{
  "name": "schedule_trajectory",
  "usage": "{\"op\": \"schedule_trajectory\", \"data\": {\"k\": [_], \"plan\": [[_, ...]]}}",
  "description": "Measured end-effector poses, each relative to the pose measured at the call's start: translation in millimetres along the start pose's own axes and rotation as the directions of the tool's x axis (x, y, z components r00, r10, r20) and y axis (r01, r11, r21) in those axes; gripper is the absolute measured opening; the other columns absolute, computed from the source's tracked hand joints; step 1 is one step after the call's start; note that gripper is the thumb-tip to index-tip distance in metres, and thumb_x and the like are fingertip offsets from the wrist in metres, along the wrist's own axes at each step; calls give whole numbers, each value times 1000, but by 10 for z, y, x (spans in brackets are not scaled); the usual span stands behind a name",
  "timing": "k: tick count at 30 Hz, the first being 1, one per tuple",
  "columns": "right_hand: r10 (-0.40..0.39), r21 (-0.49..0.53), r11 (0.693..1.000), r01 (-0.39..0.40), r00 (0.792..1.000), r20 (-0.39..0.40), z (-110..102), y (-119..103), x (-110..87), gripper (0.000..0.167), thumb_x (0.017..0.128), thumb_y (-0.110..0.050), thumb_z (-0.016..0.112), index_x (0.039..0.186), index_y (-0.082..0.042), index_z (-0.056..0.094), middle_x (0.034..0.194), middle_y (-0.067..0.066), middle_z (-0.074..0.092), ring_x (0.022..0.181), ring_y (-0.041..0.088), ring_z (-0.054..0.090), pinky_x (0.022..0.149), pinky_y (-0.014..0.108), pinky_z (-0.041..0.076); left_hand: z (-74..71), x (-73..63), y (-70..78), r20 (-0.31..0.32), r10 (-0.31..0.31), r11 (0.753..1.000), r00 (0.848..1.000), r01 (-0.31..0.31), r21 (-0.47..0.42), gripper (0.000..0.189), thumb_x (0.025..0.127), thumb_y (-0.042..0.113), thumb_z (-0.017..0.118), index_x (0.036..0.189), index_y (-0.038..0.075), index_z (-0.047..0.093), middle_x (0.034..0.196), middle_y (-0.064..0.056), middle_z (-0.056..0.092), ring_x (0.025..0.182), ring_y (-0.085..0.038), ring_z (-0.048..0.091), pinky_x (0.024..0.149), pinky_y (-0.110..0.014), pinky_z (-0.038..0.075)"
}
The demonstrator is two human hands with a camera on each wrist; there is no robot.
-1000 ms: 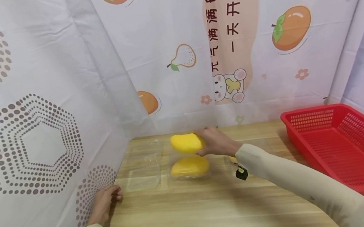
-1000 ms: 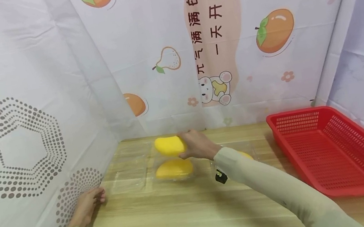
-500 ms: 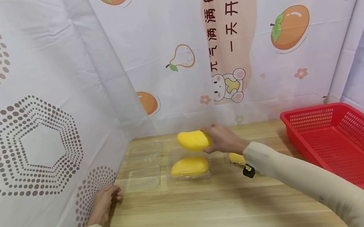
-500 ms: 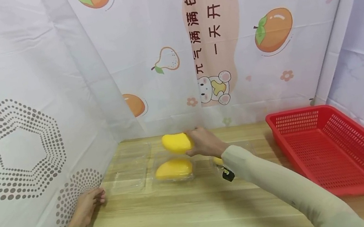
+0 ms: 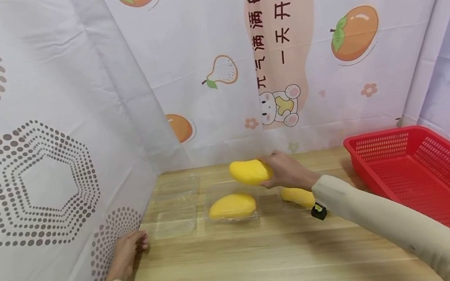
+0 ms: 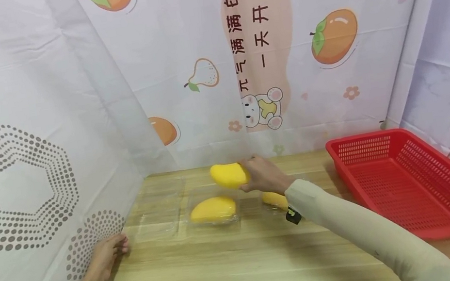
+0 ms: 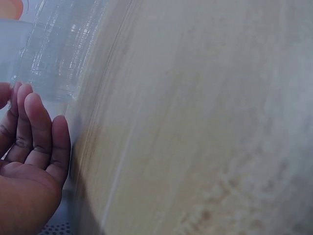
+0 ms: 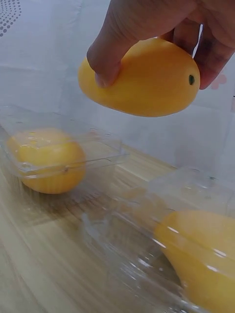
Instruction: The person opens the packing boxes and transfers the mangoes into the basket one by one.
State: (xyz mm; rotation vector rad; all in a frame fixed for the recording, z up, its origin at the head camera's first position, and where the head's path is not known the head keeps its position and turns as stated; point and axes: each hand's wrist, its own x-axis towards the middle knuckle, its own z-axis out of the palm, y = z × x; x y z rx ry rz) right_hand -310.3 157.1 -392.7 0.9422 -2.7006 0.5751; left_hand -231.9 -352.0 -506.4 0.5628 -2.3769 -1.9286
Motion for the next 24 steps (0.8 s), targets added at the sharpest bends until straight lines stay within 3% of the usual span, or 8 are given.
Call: {"op": "schedule_trajectory", "data": {"k": [8, 24], "plan": [[26, -3, 1000, -26, 1000, -14, -64, 97, -103, 75, 78, -30, 91, 138, 3, 59, 115, 13, 70, 99, 31, 59, 81, 44, 53, -22, -21, -11, 27, 26, 999, 999, -26, 26, 34, 106, 18, 55, 119, -13, 63, 92, -5, 70, 77, -13, 65, 73, -27, 56], [93, 12, 996, -93, 995, -32, -210, 268, -269, 71, 77, -31, 91, 133, 1, 63, 110, 10, 69, 94, 27, 56, 80, 42, 53, -16, -20, -14, 16, 44, 998, 999, -44, 43, 34, 106, 17, 55, 118, -14, 64, 93, -7, 70, 77, -12, 65, 73, -26, 57]]}}
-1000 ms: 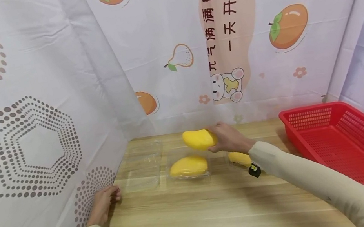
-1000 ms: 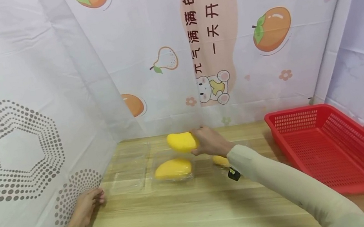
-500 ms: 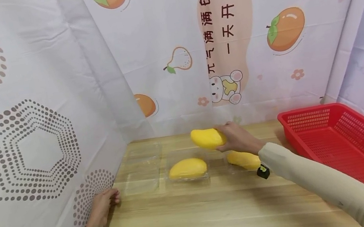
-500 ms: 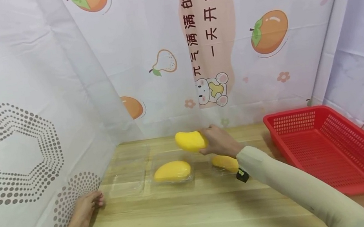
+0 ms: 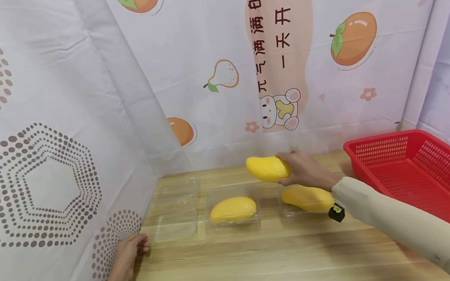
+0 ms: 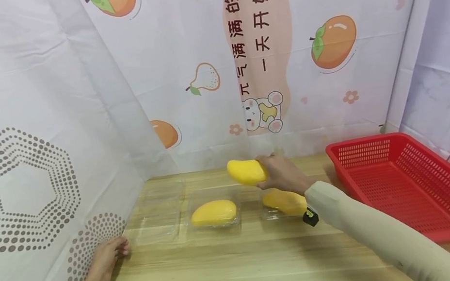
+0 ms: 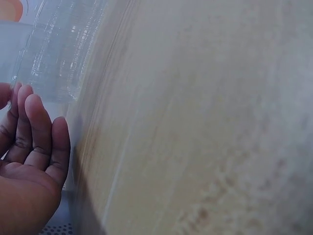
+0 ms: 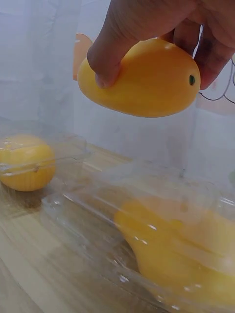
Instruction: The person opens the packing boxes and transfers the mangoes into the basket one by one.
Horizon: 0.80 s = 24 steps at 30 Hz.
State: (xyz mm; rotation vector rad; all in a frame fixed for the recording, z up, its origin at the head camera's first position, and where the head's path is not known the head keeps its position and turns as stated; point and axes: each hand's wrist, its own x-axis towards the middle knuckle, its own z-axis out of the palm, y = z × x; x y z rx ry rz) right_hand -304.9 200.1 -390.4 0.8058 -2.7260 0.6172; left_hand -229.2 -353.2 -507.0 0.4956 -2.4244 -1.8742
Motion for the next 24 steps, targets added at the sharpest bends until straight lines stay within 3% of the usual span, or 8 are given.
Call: {"op": "schedule_trajectory", "data": {"k": [18, 24], "plan": [[176, 70, 981, -179, 983, 43, -182, 248, -196, 75, 82, -29, 89, 144, -3, 56, 110, 9, 65, 99, 30, 54, 84, 44, 51, -9, 14, -11, -2, -10, 1000, 1000, 10, -17, 33, 104, 14, 54, 118, -15, 62, 92, -7, 70, 76, -12, 65, 73, -25, 57], [189, 35, 981, -189, 982, 13, -259, 331, -240, 74, 82, -28, 88, 143, -2, 56, 110, 13, 66, 95, 31, 56, 81, 45, 53, 7, 7, 9, -12, -16, 1000, 1000, 16, -25, 32, 104, 14, 55, 116, -15, 63, 93, -8, 70, 77, -13, 65, 72, -26, 58]]}}
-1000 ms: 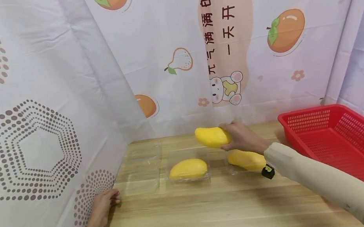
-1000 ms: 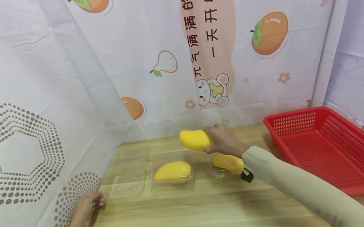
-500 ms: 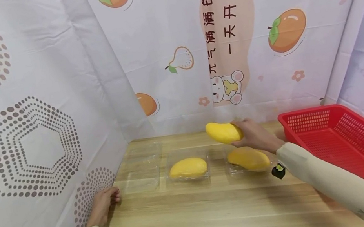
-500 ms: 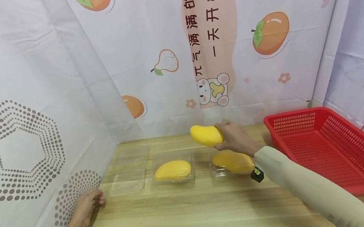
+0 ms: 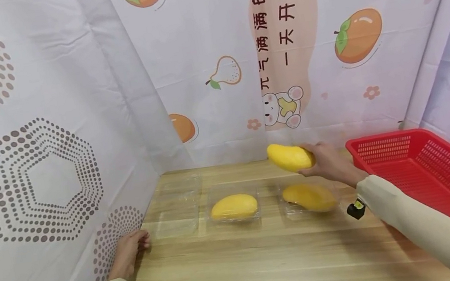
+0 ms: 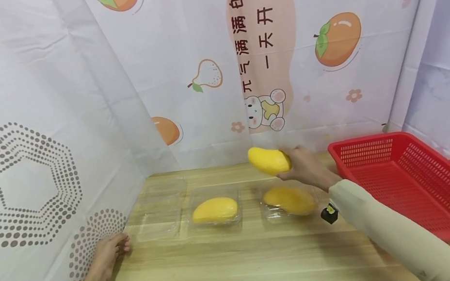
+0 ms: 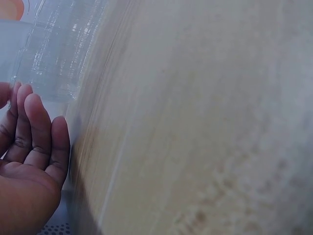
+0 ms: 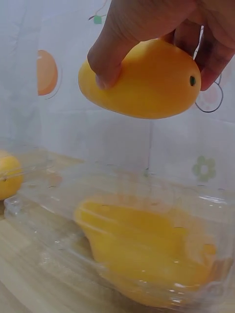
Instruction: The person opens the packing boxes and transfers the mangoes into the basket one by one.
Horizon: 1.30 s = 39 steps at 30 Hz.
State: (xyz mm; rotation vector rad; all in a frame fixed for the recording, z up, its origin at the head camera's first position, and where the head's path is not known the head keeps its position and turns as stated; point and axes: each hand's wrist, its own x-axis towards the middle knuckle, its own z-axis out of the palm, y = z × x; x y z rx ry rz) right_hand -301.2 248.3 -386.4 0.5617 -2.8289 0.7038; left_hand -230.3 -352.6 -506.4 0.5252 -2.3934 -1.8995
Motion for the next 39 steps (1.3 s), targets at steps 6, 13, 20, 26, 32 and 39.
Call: {"op": "schedule_trajectory", "data": {"k": [6, 13, 20, 26, 32, 39], "plan": [[12, -27, 1000, -13, 1000, -20, -88, 69, -53, 74, 82, -30, 89, 142, -3, 57, 105, 13, 66, 90, 30, 57, 78, 43, 51, 0, 10, 3, -1, 3, 1000, 1000, -3, 0, 30, 104, 15, 56, 112, -13, 64, 91, -7, 69, 76, -14, 65, 71, -26, 57], [18, 11, 1000, -18, 1000, -25, -137, 177, -142, 70, 82, -29, 89, 139, -2, 58, 101, 11, 67, 83, 27, 58, 74, 39, 51, -13, 12, -28, 17, -1, 1000, 1000, 1, 16, 29, 104, 16, 56, 108, -11, 67, 92, -7, 70, 76, -15, 64, 72, -27, 56], [-22, -31, 999, 19, 996, -86, -205, 298, -222, 67, 81, -29, 90, 134, 1, 61, 96, 9, 67, 80, 26, 56, 70, 38, 50, -13, 8, -70, 1, -1, 1000, 1000, 1, 11, 29, 104, 15, 56, 111, -12, 66, 92, -9, 69, 77, -15, 64, 71, -27, 56], [-22, -70, 997, 13, 992, -124, -271, 401, -253, 66, 80, -27, 90, 132, 3, 62, 93, 10, 65, 80, 28, 54, 69, 39, 47, -5, 17, -48, -2, 23, 1000, 1000, -23, 17, 31, 105, 16, 55, 111, -13, 64, 93, -8, 69, 77, -14, 64, 71, -27, 56], [10, -70, 997, -18, 994, -108, -327, 476, -335, 69, 81, -32, 89, 134, 1, 60, 102, 12, 65, 85, 28, 56, 72, 41, 49, -3, 4, -56, -2, 17, 1000, 1000, -17, 7, 30, 105, 15, 56, 111, -13, 65, 92, -8, 69, 76, -14, 64, 71, -27, 56], [52, -6, 999, -53, 993, -103, -441, 588, -423, 69, 82, -34, 89, 138, -7, 59, 109, 11, 66, 93, 29, 58, 79, 47, 53, -3, 19, -35, 10, 20, 1000, 1000, -20, -10, 28, 105, 13, 55, 108, -13, 65, 93, -10, 69, 77, -15, 63, 71, -27, 56]]}}
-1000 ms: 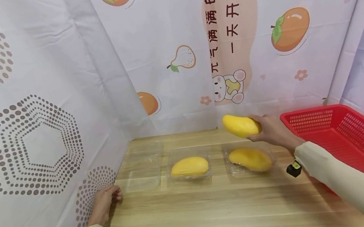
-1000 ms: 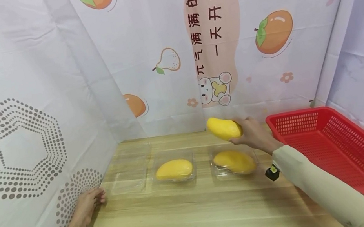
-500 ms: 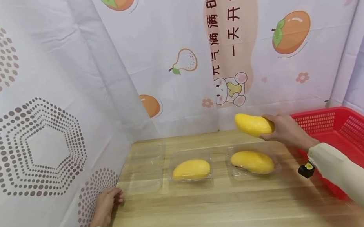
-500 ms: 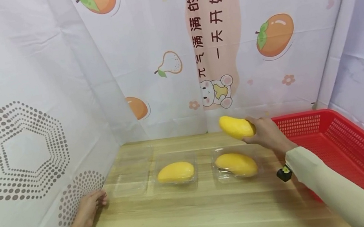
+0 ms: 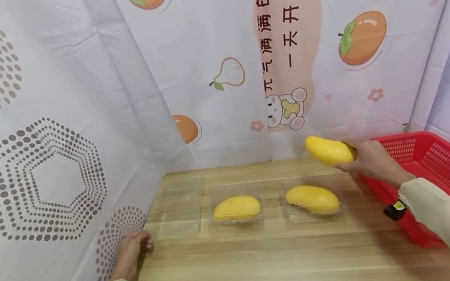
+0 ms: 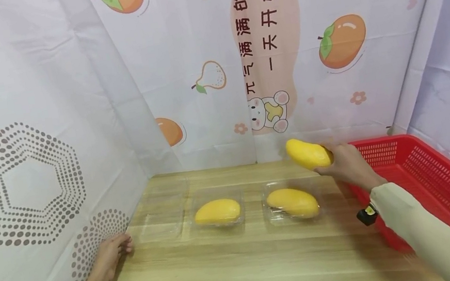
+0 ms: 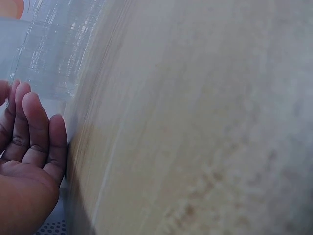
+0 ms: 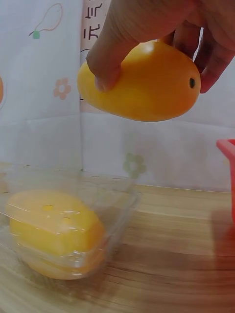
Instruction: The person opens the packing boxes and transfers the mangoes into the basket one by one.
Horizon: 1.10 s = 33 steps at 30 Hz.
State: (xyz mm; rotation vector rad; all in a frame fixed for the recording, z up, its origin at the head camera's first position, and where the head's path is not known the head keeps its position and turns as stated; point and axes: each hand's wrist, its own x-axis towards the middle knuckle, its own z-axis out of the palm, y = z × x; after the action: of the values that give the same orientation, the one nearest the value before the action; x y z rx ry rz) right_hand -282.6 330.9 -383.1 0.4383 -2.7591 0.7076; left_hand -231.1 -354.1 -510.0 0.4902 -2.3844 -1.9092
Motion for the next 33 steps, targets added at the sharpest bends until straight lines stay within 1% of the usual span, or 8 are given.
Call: {"op": "schedule_trajectory", "data": {"k": [4, 8, 13, 18, 20, 23, 27, 33], "plan": [[-17, -17, 1000, 17, 999, -36, -56, 59, -44, 65, 81, -32, 90, 134, -7, 62, 104, 9, 66, 89, 28, 58, 76, 44, 53, 3, 11, 2, 3, 17, 1000, 1000, -17, -7, 27, 104, 12, 55, 107, -13, 66, 92, -9, 69, 76, -14, 63, 71, -27, 57], [-32, -46, 999, 28, 997, -69, -91, 132, -87, 58, 81, -32, 90, 126, -5, 65, 93, 7, 66, 81, 26, 57, 70, 39, 50, 11, 17, -5, -5, 9, 1000, 1000, -9, -16, 27, 104, 11, 55, 108, -14, 65, 91, -9, 69, 75, -14, 63, 70, -26, 57], [-3, -53, 999, -2, 996, -85, -150, 217, -150, 54, 81, -33, 90, 120, -4, 67, 84, 5, 63, 76, 25, 55, 65, 37, 47, 21, 17, -9, -23, -13, 1000, 1000, 12, -17, 27, 103, 10, 55, 110, -14, 64, 89, -8, 70, 74, -13, 63, 69, -25, 57], [21, -60, 998, -27, 995, -102, -229, 289, -220, 47, 80, -29, 90, 112, -4, 67, 81, 5, 61, 72, 25, 53, 61, 35, 45, 24, 6, -7, -21, -6, 1000, 1000, 6, -20, 28, 103, 10, 56, 112, -16, 63, 88, -8, 70, 73, -12, 63, 68, -25, 56], [31, -66, 997, -38, 994, -103, -261, 317, -247, 46, 80, -30, 90, 110, -4, 66, 80, 5, 60, 71, 24, 53, 59, 33, 44, 20, 2, -3, -22, -8, 1000, 1000, 8, -18, 29, 104, 11, 56, 112, -15, 63, 89, -8, 69, 74, -12, 63, 69, -25, 56], [52, -64, 996, -59, 994, -97, -304, 361, -284, 54, 81, -35, 89, 117, -3, 66, 81, 5, 60, 72, 24, 53, 59, 32, 43, 12, -6, 2, -17, -8, 1000, 1000, 8, -8, 30, 104, 12, 55, 114, -15, 63, 90, -7, 69, 75, -13, 64, 70, -25, 56], [55, -78, 995, -63, 993, -103, -345, 442, -338, 67, 83, -40, 87, 131, -2, 63, 84, 7, 63, 72, 25, 53, 61, 35, 42, 11, -17, 9, -15, -11, 1000, 1000, 11, -7, 30, 105, 11, 54, 115, -16, 62, 90, -8, 69, 75, -13, 63, 70, -26, 56], [65, -111, 991, -78, 991, -117, -388, 585, -445, 73, 81, -41, 88, 133, 3, 62, 88, 10, 67, 72, 26, 52, 61, 36, 40, 16, -13, 20, -11, -5, 1000, 1000, 5, -7, 31, 105, 12, 54, 116, -16, 61, 90, -8, 69, 76, -14, 63, 70, -26, 56]]}}
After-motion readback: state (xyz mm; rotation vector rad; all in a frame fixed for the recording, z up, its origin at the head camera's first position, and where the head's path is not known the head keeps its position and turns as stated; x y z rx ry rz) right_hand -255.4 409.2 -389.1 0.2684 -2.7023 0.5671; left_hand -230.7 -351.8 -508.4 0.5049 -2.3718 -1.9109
